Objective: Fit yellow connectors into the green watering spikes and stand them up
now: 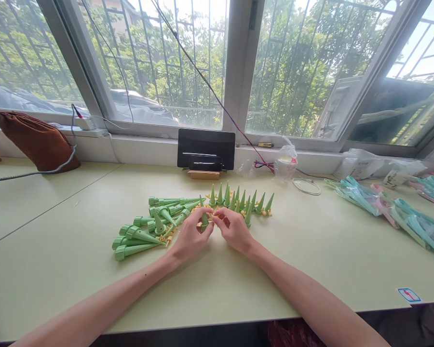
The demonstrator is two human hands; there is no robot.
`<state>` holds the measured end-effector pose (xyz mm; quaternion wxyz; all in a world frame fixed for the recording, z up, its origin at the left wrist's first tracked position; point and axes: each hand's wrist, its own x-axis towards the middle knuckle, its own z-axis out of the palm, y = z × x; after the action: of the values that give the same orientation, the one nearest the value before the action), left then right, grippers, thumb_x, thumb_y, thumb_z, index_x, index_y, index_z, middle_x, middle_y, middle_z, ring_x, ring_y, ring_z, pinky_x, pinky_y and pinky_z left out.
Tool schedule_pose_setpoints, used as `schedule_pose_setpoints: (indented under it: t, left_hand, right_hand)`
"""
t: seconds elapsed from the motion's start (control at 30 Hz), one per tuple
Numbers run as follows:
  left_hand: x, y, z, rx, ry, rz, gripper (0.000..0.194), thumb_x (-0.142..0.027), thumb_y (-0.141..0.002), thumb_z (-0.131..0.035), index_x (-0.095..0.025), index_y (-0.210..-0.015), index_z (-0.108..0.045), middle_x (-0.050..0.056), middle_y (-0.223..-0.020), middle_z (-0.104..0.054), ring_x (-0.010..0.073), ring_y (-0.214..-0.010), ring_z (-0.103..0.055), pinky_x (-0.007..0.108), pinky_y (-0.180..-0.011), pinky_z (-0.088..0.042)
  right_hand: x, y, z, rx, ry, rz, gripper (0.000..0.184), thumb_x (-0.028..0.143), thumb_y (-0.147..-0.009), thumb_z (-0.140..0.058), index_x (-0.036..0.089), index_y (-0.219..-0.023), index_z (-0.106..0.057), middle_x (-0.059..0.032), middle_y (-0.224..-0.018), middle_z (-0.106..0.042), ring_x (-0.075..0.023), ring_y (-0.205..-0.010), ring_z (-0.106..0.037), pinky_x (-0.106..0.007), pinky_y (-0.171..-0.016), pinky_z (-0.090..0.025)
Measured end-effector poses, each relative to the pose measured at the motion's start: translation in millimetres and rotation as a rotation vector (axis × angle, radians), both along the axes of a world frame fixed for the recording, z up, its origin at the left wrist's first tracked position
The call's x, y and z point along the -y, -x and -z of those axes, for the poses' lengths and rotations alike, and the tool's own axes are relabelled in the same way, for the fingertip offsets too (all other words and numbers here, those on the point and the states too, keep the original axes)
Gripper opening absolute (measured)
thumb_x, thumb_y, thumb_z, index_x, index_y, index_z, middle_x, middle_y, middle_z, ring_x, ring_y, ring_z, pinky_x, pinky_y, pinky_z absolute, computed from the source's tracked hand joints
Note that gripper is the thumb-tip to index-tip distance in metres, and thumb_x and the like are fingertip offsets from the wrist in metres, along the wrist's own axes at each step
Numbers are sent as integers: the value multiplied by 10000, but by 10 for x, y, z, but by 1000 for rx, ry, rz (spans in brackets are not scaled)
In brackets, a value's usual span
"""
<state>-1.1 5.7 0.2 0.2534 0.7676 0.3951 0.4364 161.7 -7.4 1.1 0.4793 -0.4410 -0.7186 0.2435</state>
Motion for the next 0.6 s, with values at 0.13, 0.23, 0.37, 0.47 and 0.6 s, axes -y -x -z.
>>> schedule_pose_setpoints:
  t: [0.13,0.23,0.37,0.47,0.6]
  left_hand:
    - [2,0,-17,18,10,18,204,-217,-887,-511,-219,-1082,-573,35,-1006,-620,134,-733,-523,231,-577,-444]
    - [5,-2,-36,60,54,41,196,-234,-898,-508,-217,-1086,-561,36,-991,-615,130,-737,-546,221,-560,-449]
    - [13,-12,-57,170,167,95,309,-270,-908,-522,-256,-1214,-485,13,-905,-590,140,-754,-595,201,-503,-429]
    - [21,-20,-72,285,243,125,467,-278,-900,-548,-305,-1334,-380,7,-927,-583,137,-768,-618,187,-494,-435]
    - [27,-20,-96,383,364,132,643,-299,-877,-597,-347,-1423,-259,9,-943,-583,139,-744,-631,183,-477,-458]
  right_hand:
    - [-2,4,-5,-5,-3,4,248,411,-961,-519,189,-928,-625,-32,-800,-656,-112,-506,-530,-246,-493,-457]
    - [-9,0,10,-4,-5,3,236,394,-965,-513,188,-921,-620,-31,-798,-649,-111,-504,-525,-247,-493,-447]
    - [-10,-7,28,4,-3,12,217,377,-965,-510,190,-903,-601,-18,-746,-622,-116,-502,-525,-250,-497,-440]
    - [-1,-4,20,-1,1,7,204,361,-966,-508,185,-927,-604,-28,-781,-632,-114,-507,-531,-251,-499,-446]
    - [8,5,0,-15,8,-1,207,357,-965,-505,180,-949,-612,-50,-859,-653,-111,-518,-542,-249,-497,-452]
